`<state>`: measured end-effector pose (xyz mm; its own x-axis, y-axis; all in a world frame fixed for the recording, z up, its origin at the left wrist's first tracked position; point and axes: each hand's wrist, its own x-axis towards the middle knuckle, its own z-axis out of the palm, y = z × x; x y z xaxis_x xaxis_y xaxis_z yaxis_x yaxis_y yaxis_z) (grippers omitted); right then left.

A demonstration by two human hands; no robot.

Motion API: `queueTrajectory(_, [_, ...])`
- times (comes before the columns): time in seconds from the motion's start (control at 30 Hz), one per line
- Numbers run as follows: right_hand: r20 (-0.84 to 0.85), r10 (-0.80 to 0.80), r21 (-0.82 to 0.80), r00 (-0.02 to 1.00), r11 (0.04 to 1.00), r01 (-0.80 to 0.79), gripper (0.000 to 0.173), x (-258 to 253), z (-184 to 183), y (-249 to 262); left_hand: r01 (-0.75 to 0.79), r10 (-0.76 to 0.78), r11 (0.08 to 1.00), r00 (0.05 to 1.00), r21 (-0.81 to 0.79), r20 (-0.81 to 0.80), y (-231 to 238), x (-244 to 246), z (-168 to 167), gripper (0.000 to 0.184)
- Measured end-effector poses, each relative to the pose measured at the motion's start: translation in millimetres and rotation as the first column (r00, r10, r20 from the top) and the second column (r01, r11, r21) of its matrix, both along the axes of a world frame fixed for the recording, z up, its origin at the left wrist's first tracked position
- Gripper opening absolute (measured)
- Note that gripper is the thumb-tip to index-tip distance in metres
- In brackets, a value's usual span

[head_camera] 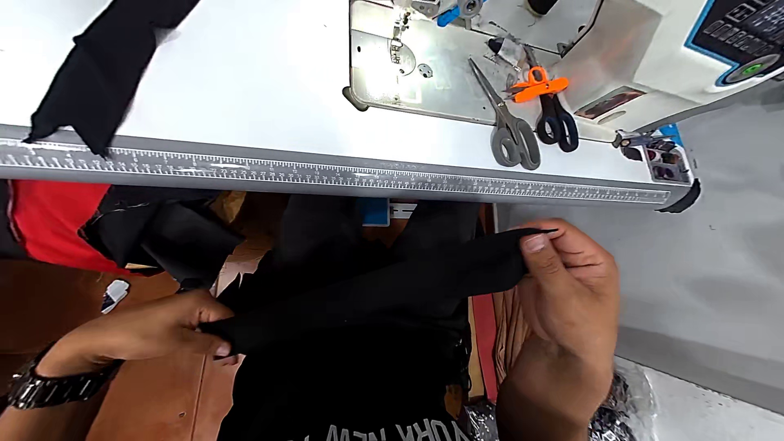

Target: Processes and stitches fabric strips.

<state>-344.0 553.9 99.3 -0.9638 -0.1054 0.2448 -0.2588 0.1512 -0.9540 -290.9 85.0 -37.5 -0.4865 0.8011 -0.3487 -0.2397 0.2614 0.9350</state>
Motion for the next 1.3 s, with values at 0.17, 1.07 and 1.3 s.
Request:
queueTrajectory(0.17, [0.021,-0.129,-0.009,0.991,0.992,0.129,0.014,-12,-4,16,-0.064,0.116,0.968,0.972,-0.243,0.206,-66,39,-14,0.012])
queueTrajectory(1.07, [0.251,0.472,-0.538,0.845,0.794,-0.284,0.018,26,-12,-86,-0.621,0.743,0.654,0.422,0.431,-0.520,175,-35,135,0.010])
queueTrajectory(1.3, [0.219,0.525,-0.580,0.822,0.747,-0.323,0.018,31,-19,-95,-0.732,0.869,0.464,0.265,0.499,-0.419,188,-33,130,0.013])
